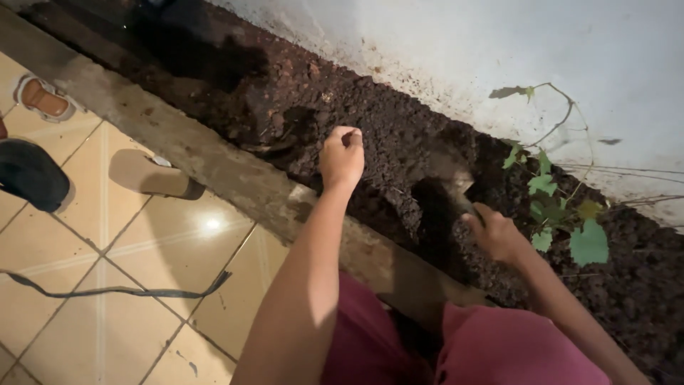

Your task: Digging and patting soil in a planter box using a hand trowel and hands

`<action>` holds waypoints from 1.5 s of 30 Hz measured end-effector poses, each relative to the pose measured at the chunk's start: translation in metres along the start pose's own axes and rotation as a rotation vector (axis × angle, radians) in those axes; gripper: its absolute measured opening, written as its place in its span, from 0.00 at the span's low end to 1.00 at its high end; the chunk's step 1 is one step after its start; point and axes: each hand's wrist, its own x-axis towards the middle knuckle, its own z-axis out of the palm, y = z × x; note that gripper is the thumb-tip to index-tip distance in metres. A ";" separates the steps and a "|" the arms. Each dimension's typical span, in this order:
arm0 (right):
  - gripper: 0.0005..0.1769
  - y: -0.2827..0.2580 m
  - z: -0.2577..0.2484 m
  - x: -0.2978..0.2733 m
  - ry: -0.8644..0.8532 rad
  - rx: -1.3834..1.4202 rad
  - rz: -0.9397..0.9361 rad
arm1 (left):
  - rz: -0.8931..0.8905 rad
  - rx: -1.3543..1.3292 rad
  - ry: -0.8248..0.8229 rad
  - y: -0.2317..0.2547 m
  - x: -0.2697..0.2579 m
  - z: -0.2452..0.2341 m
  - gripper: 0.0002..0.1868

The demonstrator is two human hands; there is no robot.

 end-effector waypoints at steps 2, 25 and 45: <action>0.43 -0.038 -0.023 -0.023 -0.202 0.139 0.010 | -0.003 -0.004 0.003 -0.002 0.008 0.003 0.18; 0.35 -0.039 0.029 0.023 -0.950 1.922 0.328 | 0.021 -0.092 0.030 0.014 0.004 0.019 0.17; 0.29 0.002 -0.021 0.036 0.024 -0.363 0.086 | 0.035 -0.108 0.040 0.001 0.013 0.015 0.17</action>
